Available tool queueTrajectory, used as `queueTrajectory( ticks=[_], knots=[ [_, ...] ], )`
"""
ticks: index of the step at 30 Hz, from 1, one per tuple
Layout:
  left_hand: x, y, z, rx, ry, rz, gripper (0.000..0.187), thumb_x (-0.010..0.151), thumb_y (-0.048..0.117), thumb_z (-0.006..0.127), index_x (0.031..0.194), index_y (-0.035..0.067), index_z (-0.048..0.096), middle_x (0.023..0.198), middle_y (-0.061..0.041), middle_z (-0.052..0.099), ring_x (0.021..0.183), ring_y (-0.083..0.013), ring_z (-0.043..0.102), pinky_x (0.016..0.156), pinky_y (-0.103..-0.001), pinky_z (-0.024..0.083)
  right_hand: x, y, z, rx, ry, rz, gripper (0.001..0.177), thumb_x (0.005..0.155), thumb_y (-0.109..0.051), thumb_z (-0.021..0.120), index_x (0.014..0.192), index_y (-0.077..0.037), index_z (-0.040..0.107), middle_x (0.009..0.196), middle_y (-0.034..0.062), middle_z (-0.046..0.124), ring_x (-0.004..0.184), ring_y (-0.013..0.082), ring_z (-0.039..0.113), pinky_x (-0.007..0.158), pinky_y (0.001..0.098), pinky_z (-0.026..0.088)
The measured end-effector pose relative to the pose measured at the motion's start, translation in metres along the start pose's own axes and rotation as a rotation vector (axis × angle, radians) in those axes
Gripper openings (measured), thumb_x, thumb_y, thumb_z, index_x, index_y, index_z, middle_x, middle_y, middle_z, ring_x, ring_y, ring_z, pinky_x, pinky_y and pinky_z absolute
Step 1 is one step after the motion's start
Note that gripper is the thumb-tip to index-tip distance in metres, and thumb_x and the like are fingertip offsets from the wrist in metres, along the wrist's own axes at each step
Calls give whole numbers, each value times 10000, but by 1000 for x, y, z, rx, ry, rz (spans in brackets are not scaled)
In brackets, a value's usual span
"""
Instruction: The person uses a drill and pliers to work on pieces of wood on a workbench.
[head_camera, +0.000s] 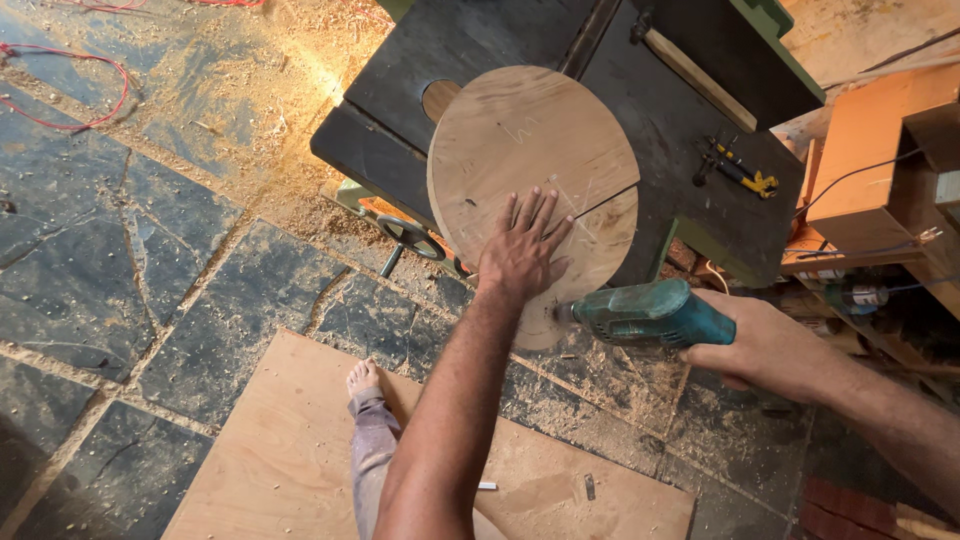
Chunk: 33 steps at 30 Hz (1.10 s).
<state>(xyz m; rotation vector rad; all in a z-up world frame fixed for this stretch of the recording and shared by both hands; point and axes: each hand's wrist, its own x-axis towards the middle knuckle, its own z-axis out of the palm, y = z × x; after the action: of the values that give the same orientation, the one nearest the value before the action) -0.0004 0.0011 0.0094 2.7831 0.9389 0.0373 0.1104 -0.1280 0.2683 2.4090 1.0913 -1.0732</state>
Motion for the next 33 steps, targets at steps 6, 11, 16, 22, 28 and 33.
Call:
queueTrajectory(
  ticks=[6, 11, 16, 22, 28, 33],
  knots=[
    [2, 1, 3, -6, 7, -6, 690, 1012, 661, 250, 1622, 342, 202, 1716, -44, 92, 1574, -269, 72, 1252, -525, 13, 0, 3, 1, 53, -5, -34, 648, 812, -262, 776, 1431, -263, 587, 599, 71, 593, 462, 177, 533, 496, 363, 467],
    [1, 1, 1, -1, 16, -8, 693, 1012, 662, 250, 1627, 346, 204, 1720, -46, 94, 1575, -269, 77, 1251, -527, 16, 0, 4, 0, 50, -12, -58, 629, 819, -263, 768, 1422, -243, 587, 617, 57, 591, 467, 168, 541, 495, 357, 476],
    [2, 0, -4, 14, -48, 9, 698, 994, 670, 221, 1618, 362, 162, 1712, -31, 64, 1561, -262, 61, 1240, -515, 6, 2, 3, 0, 31, -28, -18, 676, 832, -303, 787, 1463, -285, 547, 675, 50, 613, 477, 175, 569, 515, 357, 511],
    [0, 1, -4, 22, -19, -8, 693, 1012, 669, 228, 1627, 356, 182, 1719, -34, 83, 1574, -257, 73, 1254, -512, 11, 3, 4, 1, 34, 0, -50, 709, 801, -287, 784, 1471, -293, 553, 674, 62, 640, 473, 176, 570, 510, 355, 501],
    [4, 1, 2, 6, -1, -11, 676, 1011, 661, 236, 1622, 374, 191, 1719, -26, 90, 1576, -255, 79, 1253, -523, 13, 3, 5, 5, 73, -19, -40, 627, 800, -275, 776, 1404, -242, 611, 608, 74, 600, 457, 173, 535, 496, 364, 464],
    [3, 2, 3, -3, 1, -8, 672, 1009, 666, 236, 1618, 383, 205, 1720, -45, 78, 1572, -269, 73, 1249, -536, 10, 1, 5, 5, 55, 25, -125, 647, 753, -267, 745, 1388, -235, 623, 619, 11, 636, 464, 123, 548, 494, 328, 485]
  ],
)
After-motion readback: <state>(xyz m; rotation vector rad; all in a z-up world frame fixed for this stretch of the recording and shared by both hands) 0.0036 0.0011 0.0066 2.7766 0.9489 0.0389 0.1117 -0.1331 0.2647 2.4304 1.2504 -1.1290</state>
